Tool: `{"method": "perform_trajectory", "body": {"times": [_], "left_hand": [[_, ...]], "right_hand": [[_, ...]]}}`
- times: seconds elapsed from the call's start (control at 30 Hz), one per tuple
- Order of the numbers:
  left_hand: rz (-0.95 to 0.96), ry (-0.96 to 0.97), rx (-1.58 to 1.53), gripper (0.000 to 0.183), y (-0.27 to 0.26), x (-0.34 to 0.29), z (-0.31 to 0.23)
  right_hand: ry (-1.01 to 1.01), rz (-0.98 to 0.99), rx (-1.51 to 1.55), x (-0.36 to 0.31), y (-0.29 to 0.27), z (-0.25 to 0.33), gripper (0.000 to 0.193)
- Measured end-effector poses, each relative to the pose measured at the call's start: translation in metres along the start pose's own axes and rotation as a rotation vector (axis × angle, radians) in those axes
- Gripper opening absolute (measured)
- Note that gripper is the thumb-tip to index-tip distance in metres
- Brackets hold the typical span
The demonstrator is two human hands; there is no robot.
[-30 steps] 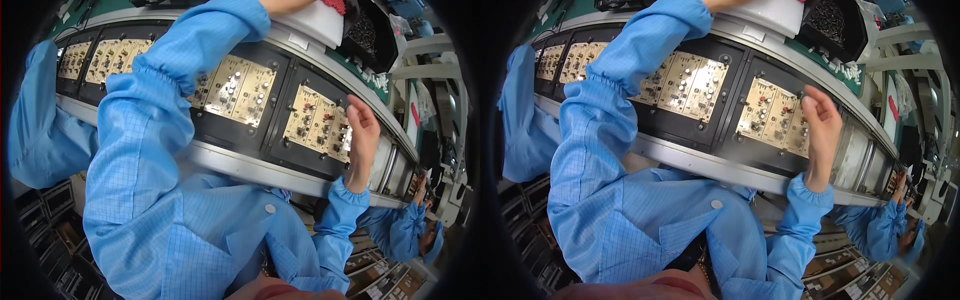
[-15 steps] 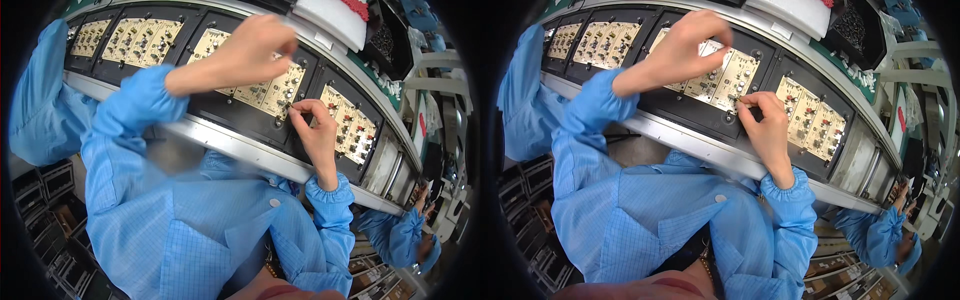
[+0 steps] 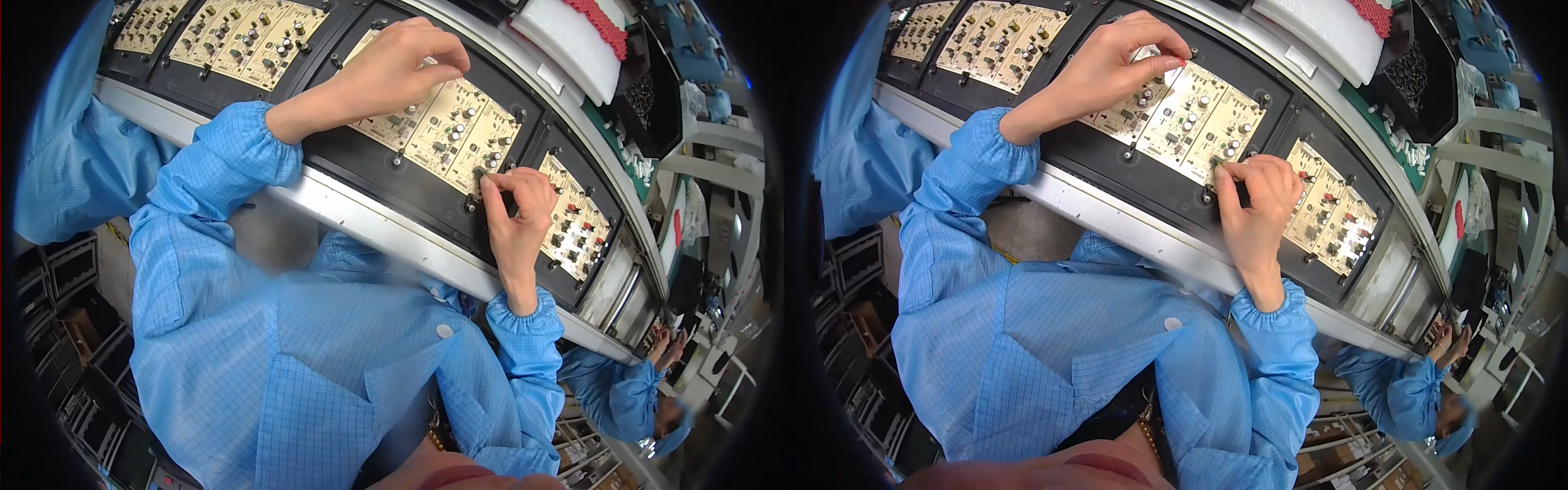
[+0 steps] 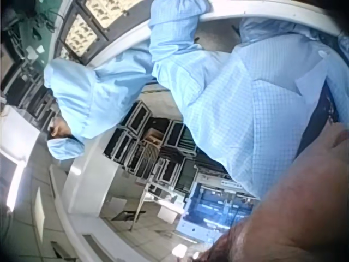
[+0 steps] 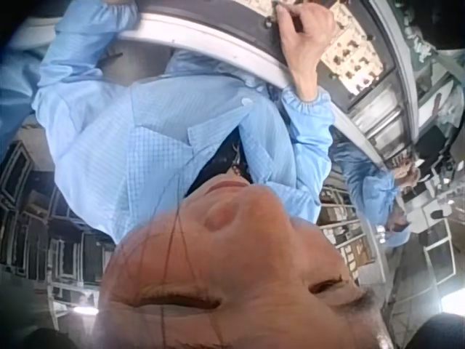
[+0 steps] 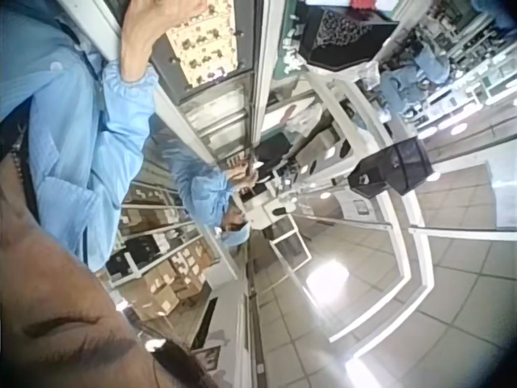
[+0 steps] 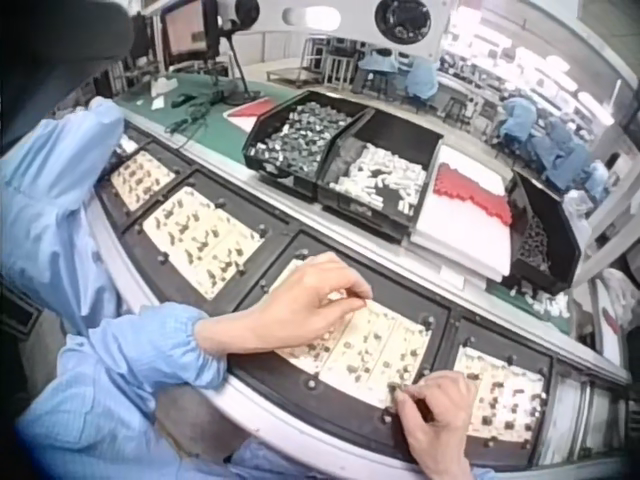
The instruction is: Manually placing electronic components into designated positions on printed circuit boards on an industrial assembly line.
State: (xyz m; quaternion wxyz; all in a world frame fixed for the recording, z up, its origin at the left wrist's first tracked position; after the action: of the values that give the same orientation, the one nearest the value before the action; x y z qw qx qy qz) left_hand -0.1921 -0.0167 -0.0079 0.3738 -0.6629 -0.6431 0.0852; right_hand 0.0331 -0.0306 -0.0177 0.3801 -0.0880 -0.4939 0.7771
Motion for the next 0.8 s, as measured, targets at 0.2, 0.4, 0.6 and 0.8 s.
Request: {"method": "perform_trajectory", "body": {"times": [0.2,0.4,0.6,0.8], "left_hand": [[-0.013,0.014,-0.001,0.012,0.0,-0.001,-0.004],[0.035,-0.002,0.035,0.013,0.006,-0.001,-0.002],[0.058,0.032,0.057,0.013,0.01,-0.001,-0.005],[0.012,0.018,0.022,0.012,0.011,0.0,-0.001]], "right_hand": [[0.025,-0.005,0.013,-0.001,0.0,-0.004,0.009],[0.012,-0.043,0.027,-0.006,-0.003,-0.007,0.01],[0.019,-0.044,0.016,-0.009,-0.003,-0.011,0.011],[0.054,-0.004,-0.049,-0.01,-0.007,-0.013,0.01]]}}
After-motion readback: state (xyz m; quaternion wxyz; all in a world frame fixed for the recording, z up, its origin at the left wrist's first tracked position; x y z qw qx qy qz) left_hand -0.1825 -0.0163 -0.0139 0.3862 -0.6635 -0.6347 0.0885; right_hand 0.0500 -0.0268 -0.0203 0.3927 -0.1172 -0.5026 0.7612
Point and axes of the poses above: each hand's wrist, its own x-axis towards the middle knuckle, its own y-axis out of the palm, z = x × y, the point moved 9 cm from there along x, towards the middle knuckle, and after that the axes turned 12 degrees about z, right-handed, at the moved point
